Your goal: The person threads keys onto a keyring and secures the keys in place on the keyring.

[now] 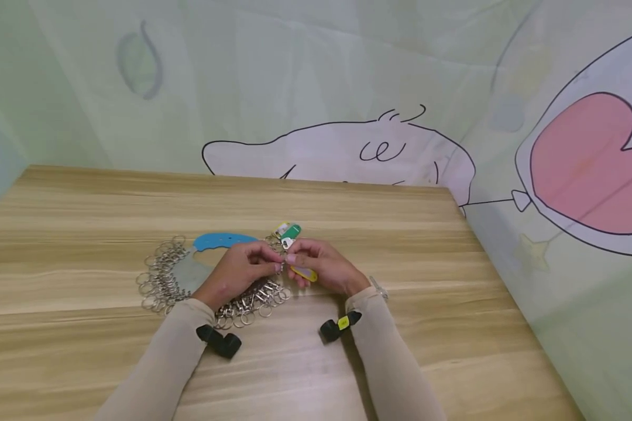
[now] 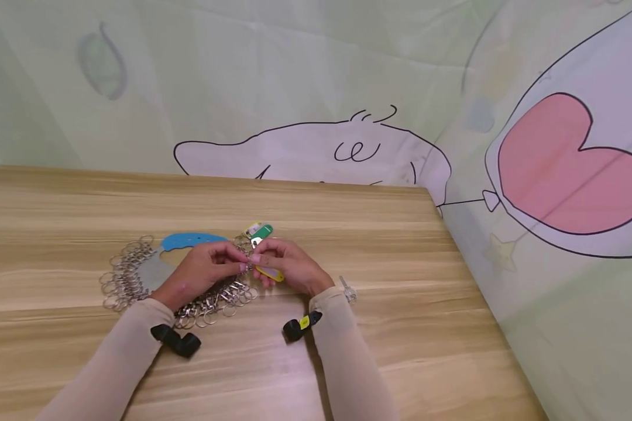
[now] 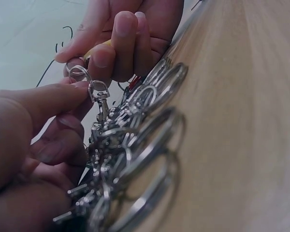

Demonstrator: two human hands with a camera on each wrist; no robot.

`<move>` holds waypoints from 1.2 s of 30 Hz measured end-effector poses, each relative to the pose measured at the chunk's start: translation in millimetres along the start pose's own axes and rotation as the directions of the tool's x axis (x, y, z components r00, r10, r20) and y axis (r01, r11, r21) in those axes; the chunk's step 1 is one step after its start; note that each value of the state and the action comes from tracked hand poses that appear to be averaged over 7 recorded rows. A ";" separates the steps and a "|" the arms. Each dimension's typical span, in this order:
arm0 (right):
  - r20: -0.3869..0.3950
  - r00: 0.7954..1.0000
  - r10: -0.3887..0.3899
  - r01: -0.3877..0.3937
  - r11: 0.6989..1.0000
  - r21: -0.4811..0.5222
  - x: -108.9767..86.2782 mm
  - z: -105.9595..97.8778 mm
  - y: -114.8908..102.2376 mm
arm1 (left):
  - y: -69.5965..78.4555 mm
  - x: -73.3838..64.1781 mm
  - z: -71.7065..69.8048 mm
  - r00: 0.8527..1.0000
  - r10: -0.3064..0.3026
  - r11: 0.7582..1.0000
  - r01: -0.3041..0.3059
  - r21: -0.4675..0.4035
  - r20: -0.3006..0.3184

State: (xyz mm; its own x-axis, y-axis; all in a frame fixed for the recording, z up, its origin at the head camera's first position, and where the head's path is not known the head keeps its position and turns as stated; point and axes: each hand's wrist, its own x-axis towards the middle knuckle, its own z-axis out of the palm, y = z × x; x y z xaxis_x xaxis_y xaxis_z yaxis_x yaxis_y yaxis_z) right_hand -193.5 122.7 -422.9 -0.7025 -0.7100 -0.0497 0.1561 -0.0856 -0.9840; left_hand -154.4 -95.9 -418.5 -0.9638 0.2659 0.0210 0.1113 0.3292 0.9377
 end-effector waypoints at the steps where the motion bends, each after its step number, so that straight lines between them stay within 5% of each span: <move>1: 0.000 1.000 0.003 -0.003 1.000 -0.009 0.0 0.4 0.0 | 0.4 -0.1 0.2 1.000 -0.001 1.000 0.001 0.002 0.000; 10: -0.006 1.000 -0.001 0.000 0.996 -0.093 2.6 2.7 0.9 | 2.1 -0.1 0.2 1.000 -0.006 1.000 0.006 0.010 0.008; 36: 0.025 0.999 -0.021 0.024 0.994 -0.110 3.2 2.1 1.3 | -3.2 -0.3 2.2 0.996 0.086 0.995 -0.086 -0.048 0.002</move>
State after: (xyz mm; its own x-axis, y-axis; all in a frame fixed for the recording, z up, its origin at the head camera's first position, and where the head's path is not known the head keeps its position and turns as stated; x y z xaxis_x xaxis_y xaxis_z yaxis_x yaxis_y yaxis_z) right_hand -194.1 118.8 -424.1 -0.6882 -0.7251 -0.0243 0.0616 -0.0250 -0.9978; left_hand -154.0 -95.0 -422.3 -0.9501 0.2951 0.1013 0.1823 0.2615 0.9478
